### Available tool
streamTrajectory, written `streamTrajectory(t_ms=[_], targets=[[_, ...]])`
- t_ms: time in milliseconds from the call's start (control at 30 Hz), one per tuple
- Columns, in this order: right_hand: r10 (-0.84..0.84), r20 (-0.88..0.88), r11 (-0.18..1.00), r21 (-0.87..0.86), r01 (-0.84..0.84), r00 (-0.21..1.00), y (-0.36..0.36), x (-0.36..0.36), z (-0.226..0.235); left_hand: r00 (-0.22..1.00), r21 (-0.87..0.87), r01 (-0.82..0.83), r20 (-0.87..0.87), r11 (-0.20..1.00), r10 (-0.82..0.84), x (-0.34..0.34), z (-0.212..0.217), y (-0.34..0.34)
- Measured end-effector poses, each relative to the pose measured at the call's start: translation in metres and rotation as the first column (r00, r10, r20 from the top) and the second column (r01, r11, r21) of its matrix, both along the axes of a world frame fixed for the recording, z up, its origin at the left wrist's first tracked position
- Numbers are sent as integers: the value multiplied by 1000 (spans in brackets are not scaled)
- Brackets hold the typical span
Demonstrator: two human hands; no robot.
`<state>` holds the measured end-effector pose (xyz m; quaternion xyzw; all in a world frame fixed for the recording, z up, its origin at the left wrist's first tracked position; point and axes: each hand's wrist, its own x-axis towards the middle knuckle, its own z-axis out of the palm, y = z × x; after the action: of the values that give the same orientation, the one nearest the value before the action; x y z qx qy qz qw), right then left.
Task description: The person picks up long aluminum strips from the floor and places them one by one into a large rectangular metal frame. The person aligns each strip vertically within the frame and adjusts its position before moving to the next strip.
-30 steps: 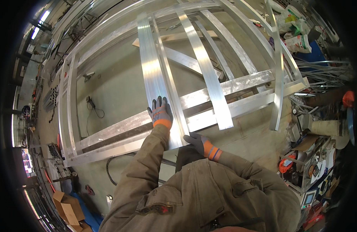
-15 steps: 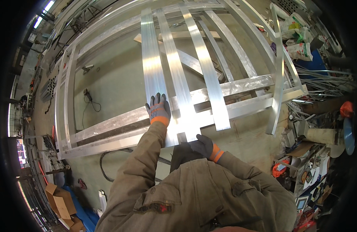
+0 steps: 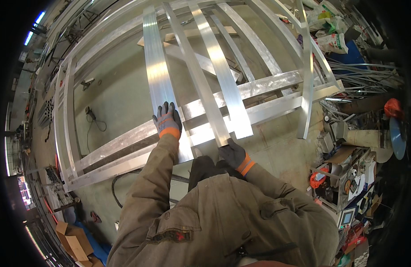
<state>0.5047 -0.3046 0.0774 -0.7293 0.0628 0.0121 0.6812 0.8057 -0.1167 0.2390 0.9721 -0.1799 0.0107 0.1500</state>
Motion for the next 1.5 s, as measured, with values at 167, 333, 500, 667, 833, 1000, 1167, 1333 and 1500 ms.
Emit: streamTrajectory(t_ms=[167, 333, 500, 667, 833, 1000, 1167, 1333, 1500], targets=[[-203, 62, 947, -242, 212, 977, 11, 7, 12, 1000, -3, -2, 3, 1000, 2, 0, -2, 0], [-223, -131, 913, -376, 160, 966, 12, 8, 47, 1000, -5, -5, 0, 1000, 5, 1, -4, 0], [-43, -189, 500, -854, -143, 981, 20, 20, 102, 1000, -12, 5, -2, 1000, -5, 1, -2, 0], [354, 231, 675, -734, -76, 906, 52, 40, 118, 1000, -35, 5, 2, 999, -5, 0, -2, 2], [283, -97, 938, -180, -296, 954, 100, 88, 89, 1000, 15, 9, 1, 1000, -9, 1, -4, 2], [147, -205, 962, -199, -188, 968, 117, 88, 91, 999, 55, 29, -21, 998, -28, 1, 0, 3], [323, 85, 784, -583, -215, 943, 93, 70, 91, 998, 24, 26, -59, 999, -25, 2, 4, 4], [312, -67, 843, -441, -309, 948, 78, 52, 74, 997, 52, 29, -79, 998, -25, 2, 5, 4], [39, 5, 946, 323, -39, 999, 87, 37, 63, 998, 84, 24, -56, 996, -20, 4, 3, 2]])
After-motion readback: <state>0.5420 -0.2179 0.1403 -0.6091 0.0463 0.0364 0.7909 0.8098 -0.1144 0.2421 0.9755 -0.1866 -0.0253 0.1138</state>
